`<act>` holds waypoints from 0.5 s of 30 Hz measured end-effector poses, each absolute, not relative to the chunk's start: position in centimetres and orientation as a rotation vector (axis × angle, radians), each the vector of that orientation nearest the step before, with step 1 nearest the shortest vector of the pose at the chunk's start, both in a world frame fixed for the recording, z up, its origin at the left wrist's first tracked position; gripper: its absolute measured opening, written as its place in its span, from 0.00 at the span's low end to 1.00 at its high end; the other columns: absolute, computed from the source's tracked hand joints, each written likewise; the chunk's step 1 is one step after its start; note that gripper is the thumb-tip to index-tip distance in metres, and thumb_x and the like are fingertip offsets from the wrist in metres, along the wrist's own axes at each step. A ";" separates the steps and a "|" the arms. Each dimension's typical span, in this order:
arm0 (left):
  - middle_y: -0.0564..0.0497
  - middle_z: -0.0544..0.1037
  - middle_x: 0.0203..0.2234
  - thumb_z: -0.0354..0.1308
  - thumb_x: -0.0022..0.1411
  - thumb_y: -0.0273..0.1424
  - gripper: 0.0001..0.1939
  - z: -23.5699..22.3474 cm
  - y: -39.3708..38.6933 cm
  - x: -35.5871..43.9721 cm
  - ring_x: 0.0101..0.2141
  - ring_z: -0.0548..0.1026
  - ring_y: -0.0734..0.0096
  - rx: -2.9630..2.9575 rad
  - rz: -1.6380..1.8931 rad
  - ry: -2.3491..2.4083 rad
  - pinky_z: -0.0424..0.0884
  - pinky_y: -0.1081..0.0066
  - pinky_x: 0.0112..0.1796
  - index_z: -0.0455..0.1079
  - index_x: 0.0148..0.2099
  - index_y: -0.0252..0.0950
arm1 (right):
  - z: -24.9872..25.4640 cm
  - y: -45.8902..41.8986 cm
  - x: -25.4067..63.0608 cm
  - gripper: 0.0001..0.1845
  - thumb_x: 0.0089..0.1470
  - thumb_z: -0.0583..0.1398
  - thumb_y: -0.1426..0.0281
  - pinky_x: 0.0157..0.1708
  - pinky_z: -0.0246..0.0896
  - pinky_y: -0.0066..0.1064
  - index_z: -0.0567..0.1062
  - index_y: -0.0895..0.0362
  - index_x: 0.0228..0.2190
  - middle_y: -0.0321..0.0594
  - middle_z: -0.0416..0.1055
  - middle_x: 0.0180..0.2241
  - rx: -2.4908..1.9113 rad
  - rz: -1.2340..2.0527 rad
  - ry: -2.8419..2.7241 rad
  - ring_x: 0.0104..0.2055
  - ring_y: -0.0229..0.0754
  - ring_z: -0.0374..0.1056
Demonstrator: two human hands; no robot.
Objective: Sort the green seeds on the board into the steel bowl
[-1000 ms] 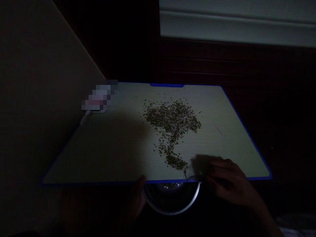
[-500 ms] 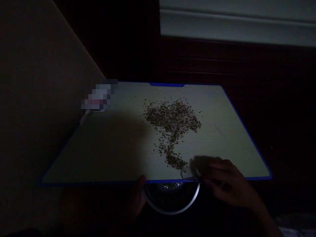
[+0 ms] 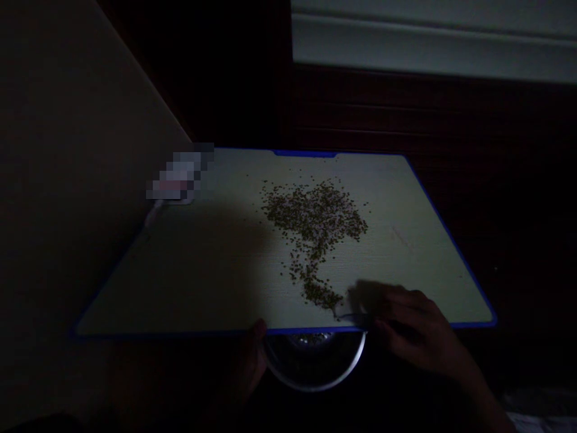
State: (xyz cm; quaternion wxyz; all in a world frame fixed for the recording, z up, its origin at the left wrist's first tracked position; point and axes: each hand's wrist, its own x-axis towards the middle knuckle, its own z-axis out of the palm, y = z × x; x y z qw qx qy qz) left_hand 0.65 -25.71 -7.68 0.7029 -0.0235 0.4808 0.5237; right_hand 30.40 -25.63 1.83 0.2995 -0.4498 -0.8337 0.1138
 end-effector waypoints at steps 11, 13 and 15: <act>0.47 0.84 0.43 0.76 0.38 0.35 0.16 -7.7 -25.7 0.6 0.59 0.68 0.46 -0.020 1.187 1.058 0.60 0.54 0.61 0.80 0.33 0.40 | 1.5 -25.8 30.6 0.04 0.57 0.58 0.71 0.27 0.65 0.31 0.74 0.53 0.33 0.38 0.75 0.30 -1.176 0.266 -2.199 0.32 0.40 0.72; 0.49 0.85 0.39 0.74 0.40 0.35 0.12 -7.9 -25.8 0.4 0.58 0.69 0.47 -0.013 1.160 1.124 0.61 0.53 0.60 0.79 0.30 0.40 | 1.5 -25.8 30.5 0.04 0.57 0.58 0.70 0.28 0.66 0.32 0.74 0.53 0.33 0.38 0.75 0.31 -1.207 0.263 -2.191 0.33 0.40 0.73; 0.49 0.85 0.36 0.73 0.41 0.35 0.10 -7.9 -25.8 0.3 0.57 0.71 0.47 -0.017 1.140 1.178 0.62 0.53 0.59 0.78 0.29 0.40 | 1.5 -25.8 30.4 0.04 0.58 0.58 0.70 0.28 0.65 0.32 0.75 0.53 0.32 0.37 0.75 0.30 -1.191 0.288 -2.216 0.32 0.40 0.72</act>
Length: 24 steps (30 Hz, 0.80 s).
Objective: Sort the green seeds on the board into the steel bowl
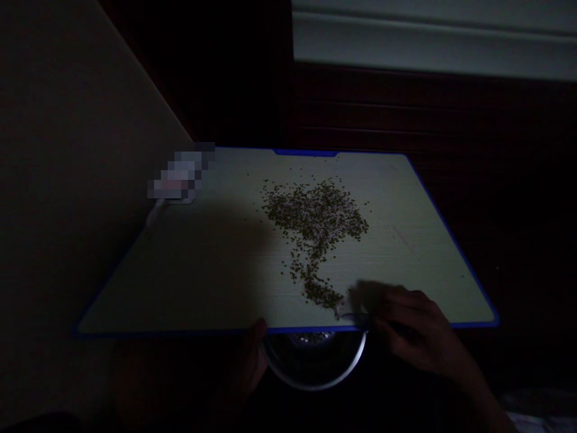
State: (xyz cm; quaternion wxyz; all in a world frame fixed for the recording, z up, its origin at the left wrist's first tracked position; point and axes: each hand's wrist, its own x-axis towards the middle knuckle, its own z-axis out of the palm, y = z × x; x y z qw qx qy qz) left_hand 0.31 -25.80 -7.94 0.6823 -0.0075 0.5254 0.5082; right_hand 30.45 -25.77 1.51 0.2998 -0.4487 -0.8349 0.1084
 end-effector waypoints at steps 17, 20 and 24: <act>0.50 0.85 0.40 0.72 0.46 0.33 0.12 -8.8 -26.1 0.0 0.58 0.69 0.53 -0.019 1.124 1.102 0.59 0.59 0.61 0.80 0.36 0.40 | 2.0 -25.7 30.4 0.05 0.57 0.59 0.70 0.29 0.62 0.33 0.76 0.53 0.33 0.37 0.73 0.29 -1.122 0.362 -2.269 0.33 0.40 0.71; 0.52 0.85 0.39 0.74 0.43 0.33 0.14 -8.6 -26.2 0.1 0.59 0.69 0.52 -0.029 1.202 1.078 0.57 0.56 0.62 0.81 0.36 0.43 | 2.1 -25.8 30.4 0.05 0.58 0.59 0.71 0.30 0.63 0.32 0.76 0.53 0.35 0.37 0.74 0.30 -1.120 0.340 -2.264 0.34 0.40 0.72; 0.52 0.85 0.38 0.75 0.41 0.32 0.15 -7.9 -26.0 0.6 0.58 0.70 0.49 -0.032 1.193 1.042 0.56 0.54 0.62 0.81 0.35 0.43 | 2.4 -25.6 30.0 0.06 0.60 0.58 0.70 0.31 0.64 0.33 0.76 0.53 0.36 0.38 0.75 0.32 -1.113 0.350 -2.292 0.35 0.41 0.72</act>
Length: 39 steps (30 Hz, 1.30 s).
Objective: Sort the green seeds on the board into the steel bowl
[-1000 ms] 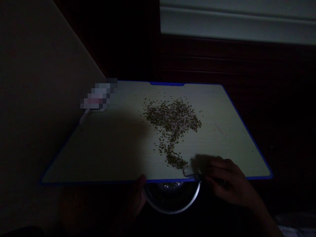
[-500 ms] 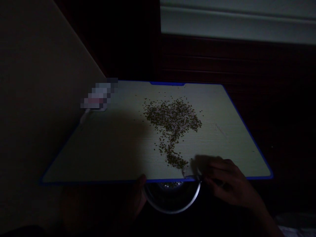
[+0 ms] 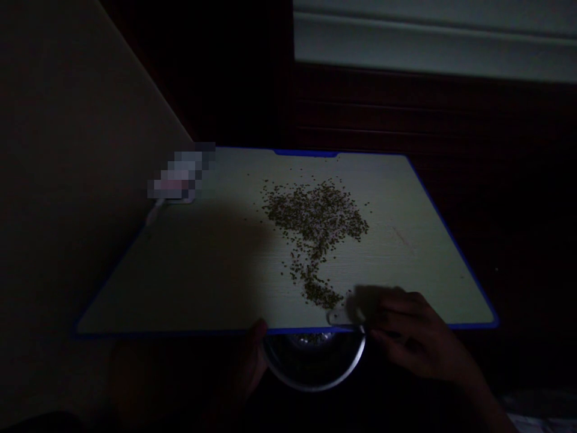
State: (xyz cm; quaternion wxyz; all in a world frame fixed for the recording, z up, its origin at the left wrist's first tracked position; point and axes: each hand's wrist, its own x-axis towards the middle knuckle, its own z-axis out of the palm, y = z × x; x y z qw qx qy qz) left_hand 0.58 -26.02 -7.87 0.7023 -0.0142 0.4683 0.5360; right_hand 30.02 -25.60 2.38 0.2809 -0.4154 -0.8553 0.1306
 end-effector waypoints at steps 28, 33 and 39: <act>0.51 0.85 0.37 0.74 0.38 0.34 0.11 -6.9 -25.5 0.9 0.61 0.65 0.47 0.005 1.187 1.116 0.57 0.54 0.62 0.78 0.27 0.42 | 2.1 -25.5 30.1 0.05 0.59 0.59 0.69 0.28 0.65 0.31 0.76 0.54 0.33 0.39 0.76 0.31 -1.220 0.328 -2.236 0.31 0.40 0.73; 0.50 0.85 0.38 0.75 0.39 0.33 0.10 -7.3 -25.6 1.0 0.59 0.68 0.47 0.022 1.229 1.081 0.59 0.55 0.61 0.78 0.26 0.41 | 2.2 -25.4 30.2 0.06 0.57 0.58 0.70 0.26 0.61 0.31 0.75 0.53 0.29 0.36 0.73 0.26 -1.172 0.372 -2.269 0.28 0.39 0.70; 0.47 0.85 0.39 0.74 0.41 0.34 0.10 -7.3 -25.7 0.8 0.57 0.71 0.44 -0.005 1.126 1.023 0.62 0.53 0.59 0.78 0.26 0.39 | 1.9 -25.6 30.6 0.06 0.57 0.59 0.71 0.26 0.61 0.32 0.75 0.51 0.30 0.35 0.73 0.26 -1.151 0.365 -2.247 0.28 0.39 0.69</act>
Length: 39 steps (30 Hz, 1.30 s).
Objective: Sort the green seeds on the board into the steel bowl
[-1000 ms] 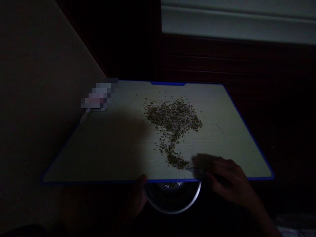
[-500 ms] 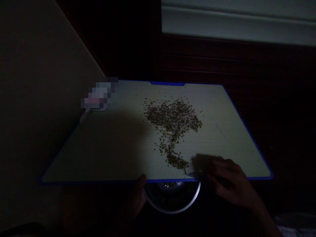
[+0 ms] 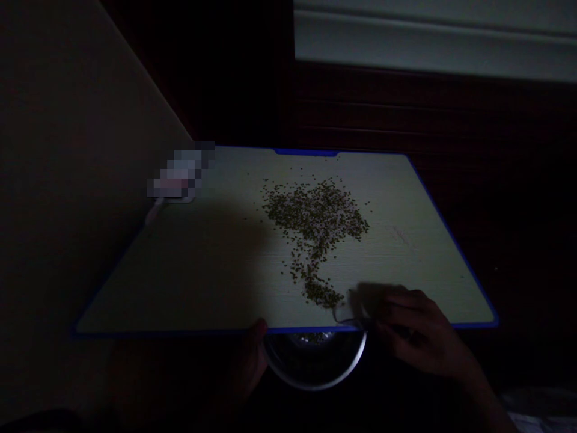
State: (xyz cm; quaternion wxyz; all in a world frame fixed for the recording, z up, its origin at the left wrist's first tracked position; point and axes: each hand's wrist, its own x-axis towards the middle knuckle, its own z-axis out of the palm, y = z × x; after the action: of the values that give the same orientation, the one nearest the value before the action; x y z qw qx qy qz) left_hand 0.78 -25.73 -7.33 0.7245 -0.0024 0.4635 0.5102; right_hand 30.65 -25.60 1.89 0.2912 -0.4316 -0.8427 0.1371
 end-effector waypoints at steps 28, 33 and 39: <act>0.51 0.84 0.42 0.72 0.41 0.32 0.18 -6.8 -25.4 1.1 0.59 0.69 0.48 -0.040 1.214 1.105 0.60 0.54 0.61 0.79 0.39 0.43 | 2.1 -25.2 30.5 0.08 0.63 0.56 0.64 0.30 0.67 0.24 0.73 0.52 0.41 0.36 0.78 0.34 -1.606 0.483 -1.742 0.33 0.38 0.74; 0.49 0.85 0.40 0.70 0.44 0.31 0.13 -6.9 -25.3 1.2 0.58 0.70 0.48 -0.043 1.162 1.097 0.59 0.54 0.61 0.80 0.36 0.40 | 2.3 -24.7 30.3 0.08 0.63 0.57 0.65 0.33 0.66 0.26 0.75 0.52 0.41 0.37 0.76 0.35 -1.550 0.509 -1.844 0.34 0.39 0.73; 0.50 0.83 0.44 0.70 0.45 0.31 0.18 -8.3 -25.2 0.9 0.61 0.65 0.50 -0.004 1.203 1.042 0.55 0.55 0.63 0.79 0.43 0.41 | 1.9 -24.6 30.4 0.07 0.63 0.57 0.67 0.33 0.66 0.28 0.74 0.54 0.40 0.39 0.75 0.35 -1.492 0.490 -1.945 0.34 0.39 0.72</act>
State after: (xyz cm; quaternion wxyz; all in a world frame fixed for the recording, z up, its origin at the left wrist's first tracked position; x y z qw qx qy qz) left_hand 0.95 -25.24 -8.26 0.6996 -0.0020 0.4677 0.5402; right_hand 30.41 -24.58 1.86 0.3154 -0.5663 -0.7383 0.1861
